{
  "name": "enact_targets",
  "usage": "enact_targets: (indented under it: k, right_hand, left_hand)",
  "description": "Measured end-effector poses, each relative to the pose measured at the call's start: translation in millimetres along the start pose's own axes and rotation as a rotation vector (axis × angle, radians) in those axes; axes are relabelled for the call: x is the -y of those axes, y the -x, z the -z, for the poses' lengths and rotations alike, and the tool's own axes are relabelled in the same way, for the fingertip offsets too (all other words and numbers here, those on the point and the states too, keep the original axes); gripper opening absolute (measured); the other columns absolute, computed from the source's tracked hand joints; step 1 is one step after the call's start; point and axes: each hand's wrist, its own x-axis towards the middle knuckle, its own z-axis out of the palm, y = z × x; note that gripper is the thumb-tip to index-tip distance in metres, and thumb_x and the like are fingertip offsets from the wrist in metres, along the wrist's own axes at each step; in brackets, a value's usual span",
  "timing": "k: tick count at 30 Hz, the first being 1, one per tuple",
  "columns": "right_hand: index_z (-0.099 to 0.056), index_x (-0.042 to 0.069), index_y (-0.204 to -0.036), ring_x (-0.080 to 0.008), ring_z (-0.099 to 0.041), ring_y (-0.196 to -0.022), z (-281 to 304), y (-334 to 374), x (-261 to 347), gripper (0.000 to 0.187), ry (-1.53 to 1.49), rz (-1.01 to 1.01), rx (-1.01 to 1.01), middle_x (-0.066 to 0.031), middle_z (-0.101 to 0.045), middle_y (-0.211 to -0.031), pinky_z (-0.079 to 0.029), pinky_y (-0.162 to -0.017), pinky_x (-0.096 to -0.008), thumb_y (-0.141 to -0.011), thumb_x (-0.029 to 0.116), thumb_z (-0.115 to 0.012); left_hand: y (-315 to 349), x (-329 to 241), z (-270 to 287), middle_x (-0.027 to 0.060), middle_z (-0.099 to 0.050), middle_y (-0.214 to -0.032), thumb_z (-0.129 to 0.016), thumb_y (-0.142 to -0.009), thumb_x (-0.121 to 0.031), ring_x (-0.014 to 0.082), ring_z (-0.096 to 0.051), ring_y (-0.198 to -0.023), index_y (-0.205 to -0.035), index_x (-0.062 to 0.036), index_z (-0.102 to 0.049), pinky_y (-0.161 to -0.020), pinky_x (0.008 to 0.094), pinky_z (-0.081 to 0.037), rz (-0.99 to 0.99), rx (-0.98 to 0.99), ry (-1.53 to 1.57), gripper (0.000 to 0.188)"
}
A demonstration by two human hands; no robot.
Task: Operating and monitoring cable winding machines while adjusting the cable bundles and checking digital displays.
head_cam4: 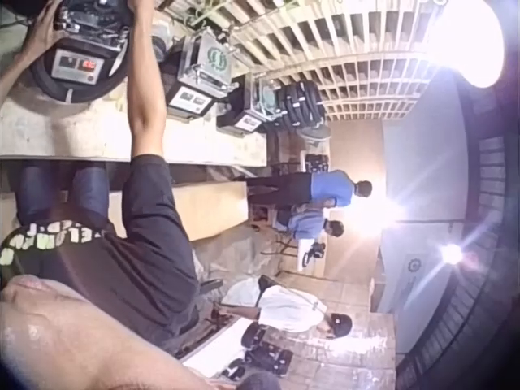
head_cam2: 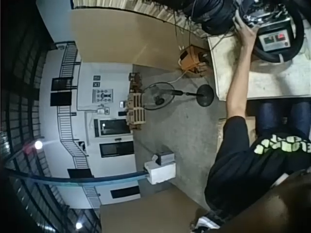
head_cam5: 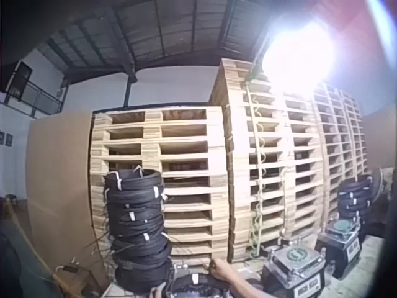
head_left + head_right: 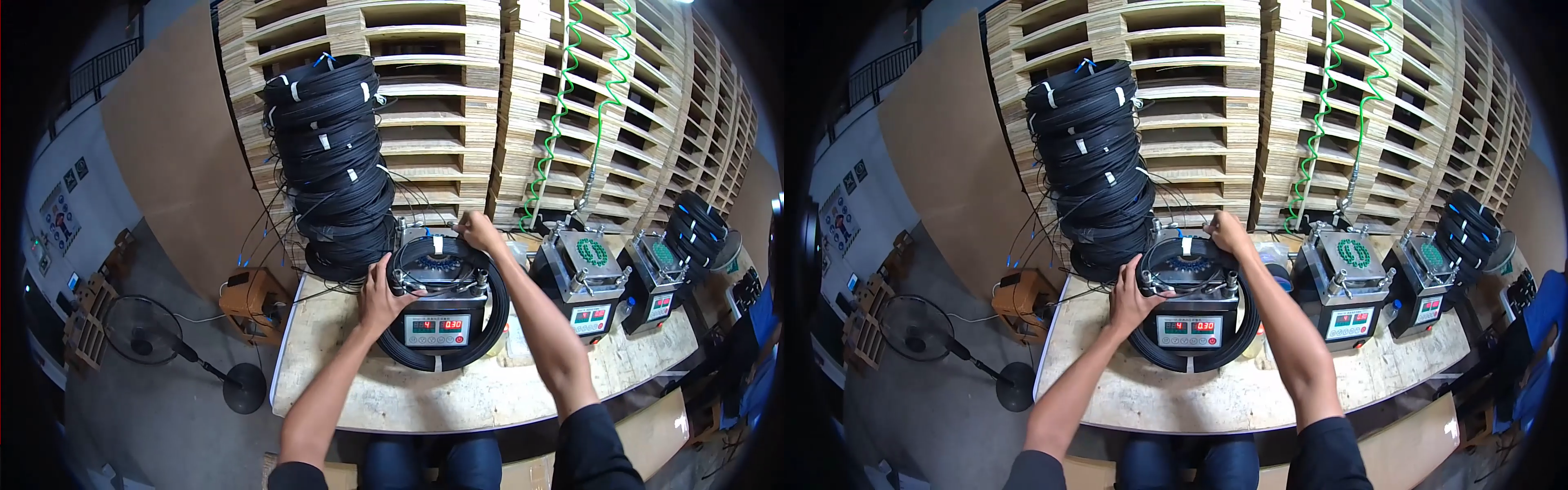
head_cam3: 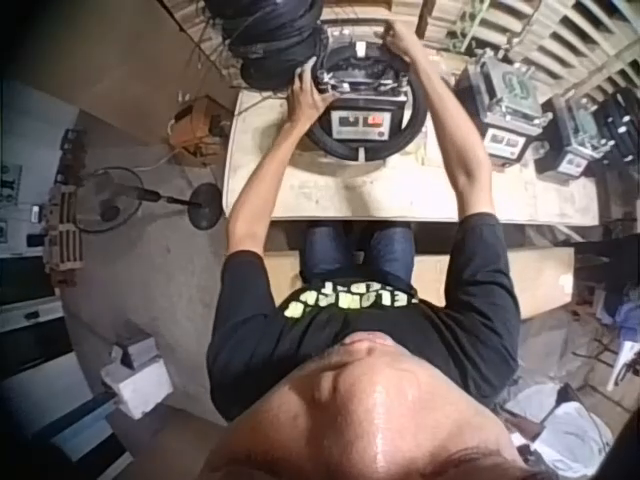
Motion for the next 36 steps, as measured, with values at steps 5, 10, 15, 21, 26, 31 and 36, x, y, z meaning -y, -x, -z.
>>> enact_targets:
  k: [5,10,15,21,26,31,36]
  right_hand:
    - [-0.059,-0.005,-0.089,-0.0365,-0.067,-0.076,-7,42,-17,0.027,-0.3,-0.124,-0.292,-0.0238,-0.067,-0.08,-0.05,-0.071,-0.0431,-0.091,0.018,-0.072]
    - [-0.054,-0.006,-0.088,-0.0399,-0.066,-0.074,-9,55,11,0.025,-0.27,-0.067,-0.43,-0.0248,-0.066,-0.077,-0.05,-0.067,-0.0436,-0.093,0.014,-0.069]
    - [-0.053,-0.005,-0.087,-0.0389,-0.069,-0.071,-4,58,13,0.021,-0.387,-0.071,-0.428,-0.0238,-0.066,-0.073,-0.05,-0.062,-0.0429,-0.095,0.01,-0.066]
    - [-0.054,-0.005,-0.087,-0.0329,-0.071,-0.069,-2,61,13,0.021,-0.396,-0.102,-0.418,-0.0217,-0.068,-0.072,-0.052,-0.062,-0.0409,-0.096,0.01,-0.065]
    - [-0.054,-0.005,-0.087,-0.0326,-0.071,-0.069,-2,58,15,0.021,-0.39,-0.126,-0.406,-0.0215,-0.068,-0.072,-0.052,-0.062,-0.0406,-0.096,0.011,-0.065]
    - [-0.054,-0.005,-0.088,-0.0302,-0.072,-0.072,-2,57,15,0.021,-0.386,-0.113,-0.413,-0.0205,-0.07,-0.074,-0.053,-0.064,-0.0387,-0.096,0.012,-0.065]
    - [-0.054,-0.005,-0.089,-0.0273,-0.073,-0.074,-2,59,20,0.022,-0.386,-0.116,-0.391,-0.0199,-0.071,-0.078,-0.054,-0.064,-0.0368,-0.096,0.011,-0.066]
  left_hand:
    - [-54,33,41,0.0227,-0.057,-0.134,-0.082,-0.082,-0.031,0.031,-0.057,-0.123,-0.15,-0.0063,-0.038,-0.102,0.0409,-0.048,0.037,0.667,0.35,0.085]
    - [-131,22,46,0.0134,-0.072,-0.113,-0.068,-0.091,-0.014,0.0219,-0.07,-0.097,-0.128,-0.0022,-0.064,-0.087,0.0353,-0.054,0.028,0.747,0.299,0.038]
    - [-172,-13,-21,0.0229,-0.073,-0.097,-0.075,-0.086,-0.019,0.0318,-0.073,-0.094,-0.109,0.0019,-0.072,-0.083,0.0393,-0.056,0.012,0.582,-0.037,0.031]
    - [-193,-46,-60,0.0246,-0.067,-0.119,-0.076,-0.08,-0.009,0.039,-0.067,-0.111,-0.112,0.0011,-0.072,-0.094,0.0447,-0.055,0.159,0.815,-0.412,0.034]
    - [-196,-53,-73,0.024,-0.065,-0.125,-0.066,-0.082,0.001,0.0386,-0.064,-0.116,-0.115,0.0007,-0.071,-0.097,0.0444,-0.055,0.168,0.787,-0.497,0.034]
    - [-208,-47,-84,0.0248,-0.067,-0.12,-0.071,-0.073,0.001,0.0379,-0.066,-0.113,-0.109,0.0005,-0.073,-0.092,0.0429,-0.056,0.064,0.888,-0.534,0.036]
    - [-213,-42,-82,0.0242,-0.066,-0.122,-0.072,-0.073,0.0,0.0381,-0.065,-0.115,-0.111,0.0009,-0.072,-0.092,0.0439,-0.056,0.025,0.975,-0.581,0.038]
